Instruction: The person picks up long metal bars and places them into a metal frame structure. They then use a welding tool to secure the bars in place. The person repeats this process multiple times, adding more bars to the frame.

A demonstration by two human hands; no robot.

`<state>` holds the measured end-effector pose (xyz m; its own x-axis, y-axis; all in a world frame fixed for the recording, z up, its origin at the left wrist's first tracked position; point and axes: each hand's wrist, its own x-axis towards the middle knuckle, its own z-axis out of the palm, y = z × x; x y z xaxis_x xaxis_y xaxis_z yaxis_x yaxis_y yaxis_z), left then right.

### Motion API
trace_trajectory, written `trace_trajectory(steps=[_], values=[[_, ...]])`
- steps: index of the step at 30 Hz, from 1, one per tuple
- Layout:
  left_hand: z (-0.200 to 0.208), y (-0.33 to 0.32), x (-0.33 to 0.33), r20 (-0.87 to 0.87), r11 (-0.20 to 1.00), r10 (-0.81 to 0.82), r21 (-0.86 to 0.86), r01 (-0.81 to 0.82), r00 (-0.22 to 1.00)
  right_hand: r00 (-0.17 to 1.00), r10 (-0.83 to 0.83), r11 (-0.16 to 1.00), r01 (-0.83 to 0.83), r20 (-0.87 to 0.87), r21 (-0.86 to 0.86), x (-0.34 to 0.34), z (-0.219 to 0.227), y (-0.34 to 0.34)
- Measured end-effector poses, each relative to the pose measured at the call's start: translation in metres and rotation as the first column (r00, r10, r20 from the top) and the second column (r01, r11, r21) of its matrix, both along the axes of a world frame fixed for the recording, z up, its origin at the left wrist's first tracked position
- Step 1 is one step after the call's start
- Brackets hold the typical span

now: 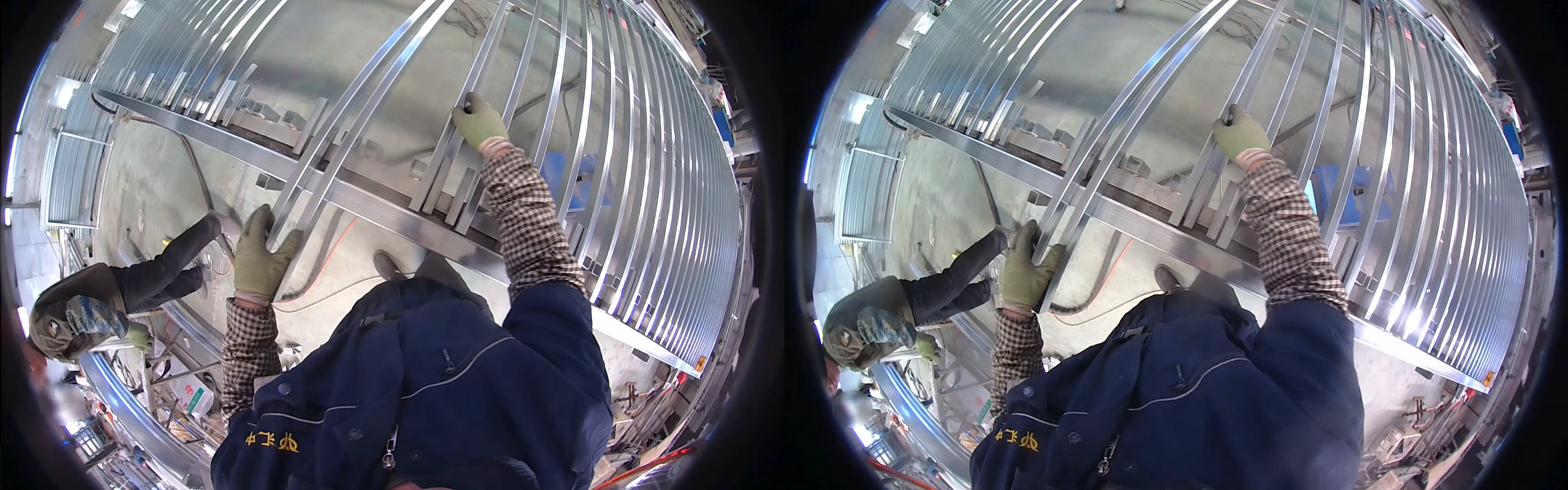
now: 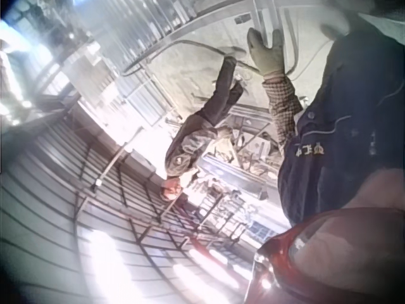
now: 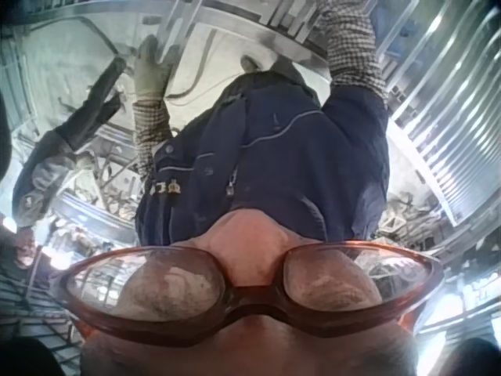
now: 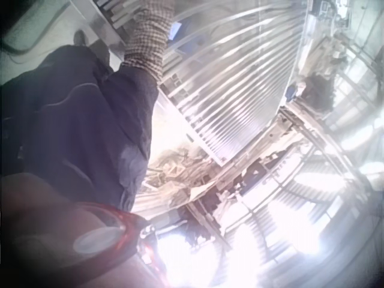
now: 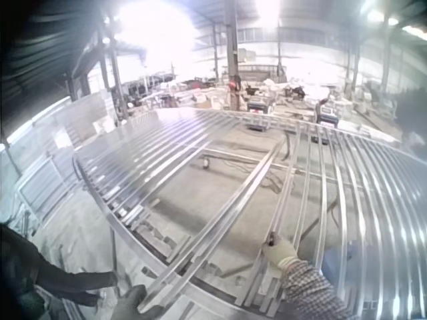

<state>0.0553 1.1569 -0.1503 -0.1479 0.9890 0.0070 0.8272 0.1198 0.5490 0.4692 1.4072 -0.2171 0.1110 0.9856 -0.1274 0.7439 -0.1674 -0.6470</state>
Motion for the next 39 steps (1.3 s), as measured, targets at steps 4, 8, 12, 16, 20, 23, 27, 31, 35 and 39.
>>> trace_trajectory(steps=[4, 8, 12, 16, 20, 23, 27, 31, 35, 39], values=[[0.013, 0.012, -0.006, -0.049, 0.964, -0.062, -0.26, 0.047, 0.997, 0.999, -0.036, 0.971, 0.03, 0.021, 0.239, 0.007, -0.004, 0.004], [0.031, 0.03, -0.016, -0.042, 0.882, -0.179, -0.449, 0.141, 0.983, 0.936, -0.015, 0.97, 0.099, -0.352, 0.223, -0.038, -0.033, 0.034], [0.029, 0.039, -0.024, 0.106, 0.783, -0.233, -0.569, 0.251, 0.967, 0.607, -0.224, 0.974, 0.113, -0.763, -0.196, -0.096, -0.056, 0.083], [0.007, 0.032, -0.029, 0.294, 0.777, -0.144, -0.557, 0.292, 0.945, 0.07, -0.362, 0.932, 0.043, -0.93, -0.36, -0.134, -0.066, 0.117], [-0.009, 0.027, -0.026, 0.285, 0.765, -0.053, -0.605, 0.222, 0.957, -0.12, -0.463, 0.877, 0.081, -0.878, -0.474, -0.154, -0.064, 0.139], [-0.006, 0.037, -0.017, 0.291, 0.691, 0.023, -0.696, 0.196, 0.956, -0.135, -0.511, 0.842, 0.123, -0.849, -0.526, -0.156, -0.058, 0.144], [0.015, 0.061, 0.002, 0.273, 0.718, -0.037, -0.662, 0.216, 0.961, -0.127, -0.463, 0.872, 0.113, -0.877, -0.476, -0.143, -0.042, 0.164], [0.026, 0.114, 0.03, 0.303, 0.829, -0.157, -0.478, 0.292, 0.94, -0.088, -0.391, 0.897, 0.185, -0.916, -0.401, -0.122, -0.016, 0.205], [0.018, 0.195, 0.068, 0.217, 0.883, -0.235, -0.361, 0.301, 0.948, -0.012, -0.363, 0.91, 0.209, -0.932, -0.358, -0.115, 0.0, 0.219], [0.001, 0.244, 0.095, 0.247, 0.873, -0.213, -0.387, 0.298, 0.945, -0.042, -0.326, 0.918, 0.224, -0.944, -0.327, -0.114, -0.016, 0.207]])
